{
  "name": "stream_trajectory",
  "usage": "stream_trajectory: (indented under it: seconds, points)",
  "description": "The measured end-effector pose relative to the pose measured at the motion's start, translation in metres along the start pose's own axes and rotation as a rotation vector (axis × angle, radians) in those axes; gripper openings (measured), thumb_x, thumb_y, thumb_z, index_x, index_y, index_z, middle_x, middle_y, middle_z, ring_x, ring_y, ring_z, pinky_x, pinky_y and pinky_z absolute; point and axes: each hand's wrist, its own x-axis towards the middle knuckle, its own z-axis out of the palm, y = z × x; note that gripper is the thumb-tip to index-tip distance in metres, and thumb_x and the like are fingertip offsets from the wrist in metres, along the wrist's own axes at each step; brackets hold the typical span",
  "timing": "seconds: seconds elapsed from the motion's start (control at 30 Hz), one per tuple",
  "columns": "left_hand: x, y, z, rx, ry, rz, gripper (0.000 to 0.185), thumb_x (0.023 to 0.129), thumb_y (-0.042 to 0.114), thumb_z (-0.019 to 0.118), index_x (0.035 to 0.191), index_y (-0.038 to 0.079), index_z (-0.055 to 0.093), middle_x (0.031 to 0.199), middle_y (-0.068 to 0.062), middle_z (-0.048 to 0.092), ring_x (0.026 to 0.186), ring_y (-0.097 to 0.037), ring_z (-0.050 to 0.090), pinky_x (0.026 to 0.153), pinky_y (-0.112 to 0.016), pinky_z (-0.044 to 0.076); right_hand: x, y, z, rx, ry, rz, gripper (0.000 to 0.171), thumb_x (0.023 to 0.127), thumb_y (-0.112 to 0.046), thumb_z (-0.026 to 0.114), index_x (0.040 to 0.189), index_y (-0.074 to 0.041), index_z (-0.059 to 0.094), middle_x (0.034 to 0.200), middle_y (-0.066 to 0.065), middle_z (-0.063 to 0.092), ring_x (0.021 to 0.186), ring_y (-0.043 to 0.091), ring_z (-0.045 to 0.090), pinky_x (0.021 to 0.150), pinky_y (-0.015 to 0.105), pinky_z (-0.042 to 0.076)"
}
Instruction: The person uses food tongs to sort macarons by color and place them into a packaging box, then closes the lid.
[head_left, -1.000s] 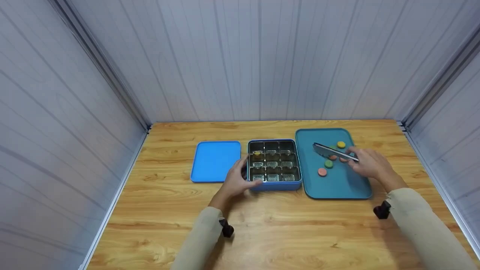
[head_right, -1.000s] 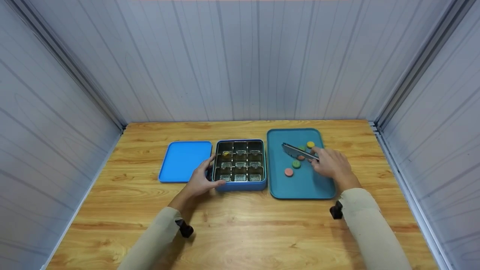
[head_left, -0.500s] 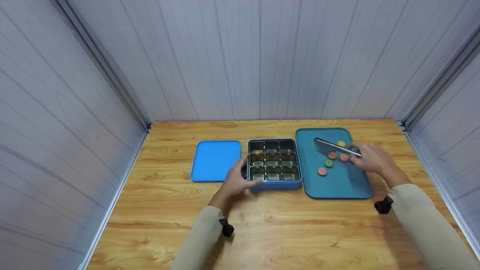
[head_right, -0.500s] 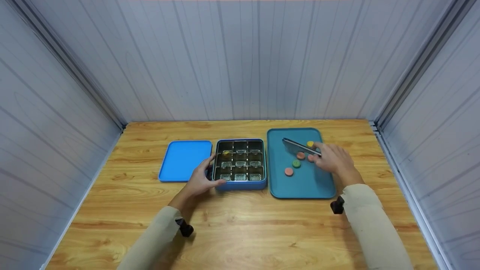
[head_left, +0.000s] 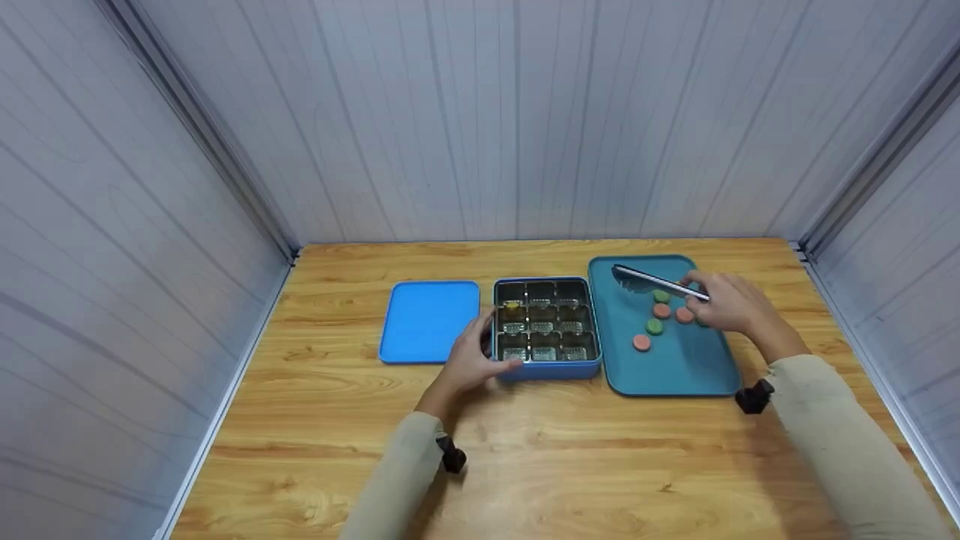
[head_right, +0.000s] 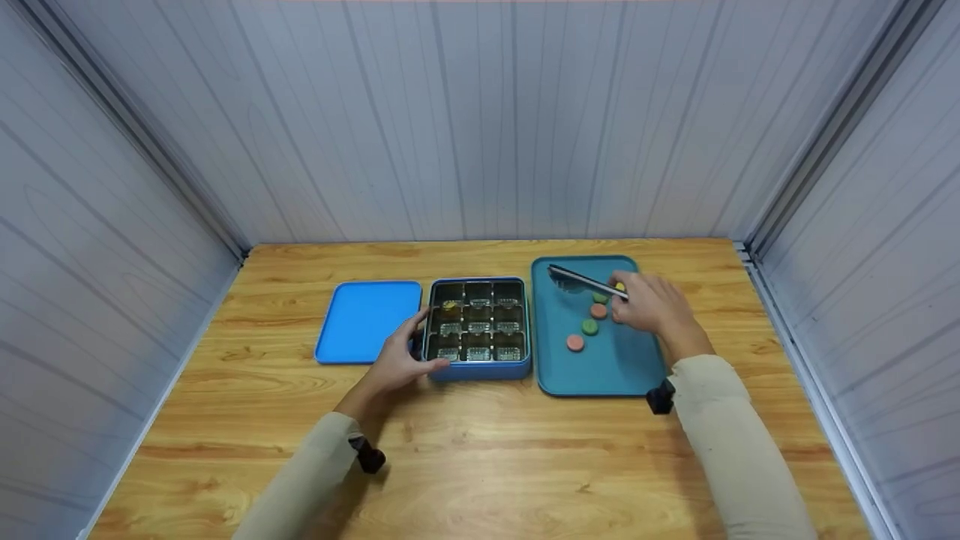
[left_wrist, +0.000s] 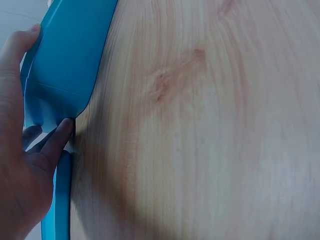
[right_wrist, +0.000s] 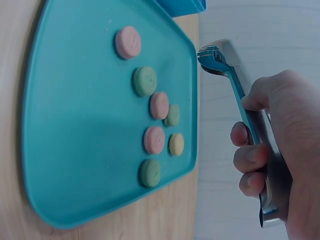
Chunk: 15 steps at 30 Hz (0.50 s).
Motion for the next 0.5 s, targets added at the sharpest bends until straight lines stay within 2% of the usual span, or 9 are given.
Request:
stream_trajectory:
  seconds: [0.27,0.5]
  points:
    - [-0.001,0.001,0.0,-0.008,0.001,0.008,0.116,0.089,0.04,0.097,0.18,0.017,0.029,0.181,-0.023,0.039,0.166,-0.049,0.04,0.133,-0.069,0.039,0.008,-0.015,-0.001,-0.008,-0.007,-0.011,0.039,0.108,-0.02,0.06,0.142,-0.003,0.069,0.083,0.01,0.068,0.06,0.019,0.05,0.055,0.033,0.038]
    - [-0.001,0.002,-0.001,-0.013,-0.006,0.0,0.117,0.088,0.041,0.097,0.181,0.02,0.029,0.183,-0.024,0.036,0.168,-0.052,0.036,0.136,-0.073,0.032,0.015,-0.028,-0.001,-0.004,-0.026,-0.037,0.037,0.111,-0.021,0.06,0.144,-0.005,0.068,0.079,0.007,0.069,0.057,0.018,0.052,0.053,0.033,0.039]
